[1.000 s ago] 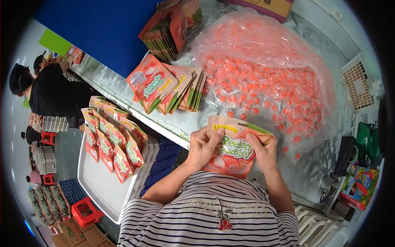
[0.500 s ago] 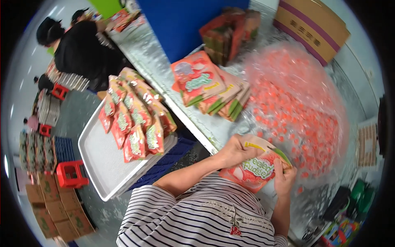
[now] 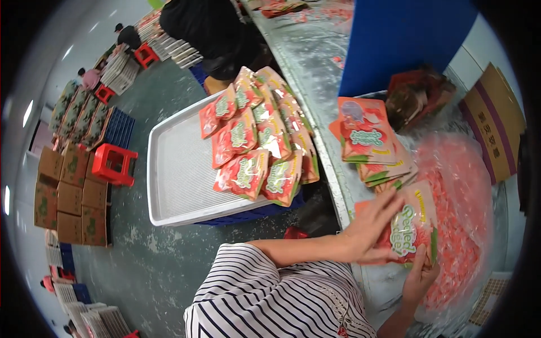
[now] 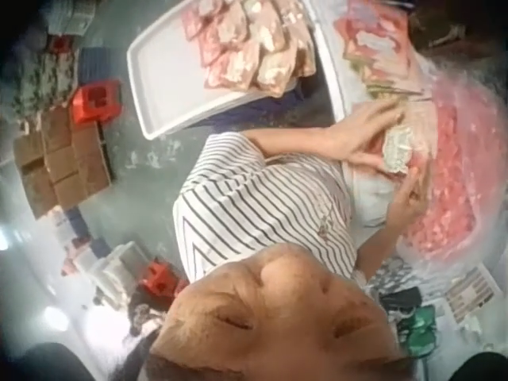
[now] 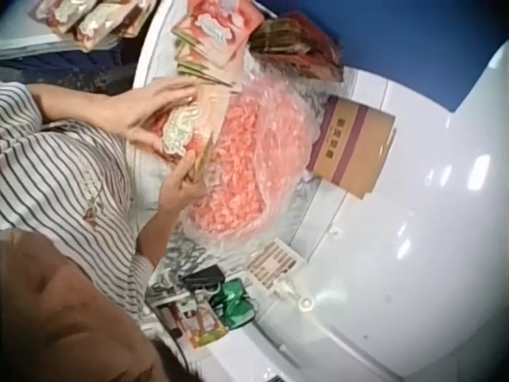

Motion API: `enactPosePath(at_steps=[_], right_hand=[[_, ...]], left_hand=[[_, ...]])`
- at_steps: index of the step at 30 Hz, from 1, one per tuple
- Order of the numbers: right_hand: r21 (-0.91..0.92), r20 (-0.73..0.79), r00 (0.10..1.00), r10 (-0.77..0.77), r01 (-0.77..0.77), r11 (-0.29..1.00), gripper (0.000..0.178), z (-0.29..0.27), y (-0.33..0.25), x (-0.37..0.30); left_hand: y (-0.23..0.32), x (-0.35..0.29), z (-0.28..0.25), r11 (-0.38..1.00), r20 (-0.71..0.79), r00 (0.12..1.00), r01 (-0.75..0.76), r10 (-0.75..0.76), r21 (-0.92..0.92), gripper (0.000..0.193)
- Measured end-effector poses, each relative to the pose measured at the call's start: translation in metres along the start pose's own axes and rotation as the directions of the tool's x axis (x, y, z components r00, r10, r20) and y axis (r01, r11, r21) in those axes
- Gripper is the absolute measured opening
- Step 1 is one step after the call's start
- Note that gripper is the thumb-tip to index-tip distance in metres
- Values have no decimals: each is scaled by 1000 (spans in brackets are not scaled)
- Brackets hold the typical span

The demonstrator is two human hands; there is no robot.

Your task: Packaging individual gummy candies into small plastic retail bags by hand.

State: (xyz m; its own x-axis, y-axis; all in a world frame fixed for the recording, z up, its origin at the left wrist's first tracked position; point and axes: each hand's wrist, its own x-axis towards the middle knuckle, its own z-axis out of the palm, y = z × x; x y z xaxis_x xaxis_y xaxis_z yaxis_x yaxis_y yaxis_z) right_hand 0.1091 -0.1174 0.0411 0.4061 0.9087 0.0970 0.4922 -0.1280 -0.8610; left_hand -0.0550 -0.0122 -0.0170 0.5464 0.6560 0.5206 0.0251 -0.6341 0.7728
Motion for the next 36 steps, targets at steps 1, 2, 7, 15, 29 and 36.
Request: enactPosePath(at_steps=[1,2,7,15,29,36], right_hand=[[9,-123,992,-31,33,999,22,21,-15,4],[16,-242,968,-59,65,998,22,35,-23,6],[-81,81,922,-379,385,919,19,65,-47,21],[305,448,781,-435,324,896,24,141,-84,22],[340,715,685,-139,-167,926,30,152,-4,4],[321,680,731,-55,-230,919,28,132,26,-13]], left_hand=[[5,-3,-5,988,50,999,-17,9,152,108],[5,-6,-12,986,37,999,-4,-2,165,108],[4,-20,-53,947,-104,989,135,-108,291,109],[-11,-52,-156,693,-390,917,225,88,685,83],[-128,-194,-201,372,-683,549,834,-482,407,91],[-137,-198,-192,524,-605,719,681,-343,512,96]])
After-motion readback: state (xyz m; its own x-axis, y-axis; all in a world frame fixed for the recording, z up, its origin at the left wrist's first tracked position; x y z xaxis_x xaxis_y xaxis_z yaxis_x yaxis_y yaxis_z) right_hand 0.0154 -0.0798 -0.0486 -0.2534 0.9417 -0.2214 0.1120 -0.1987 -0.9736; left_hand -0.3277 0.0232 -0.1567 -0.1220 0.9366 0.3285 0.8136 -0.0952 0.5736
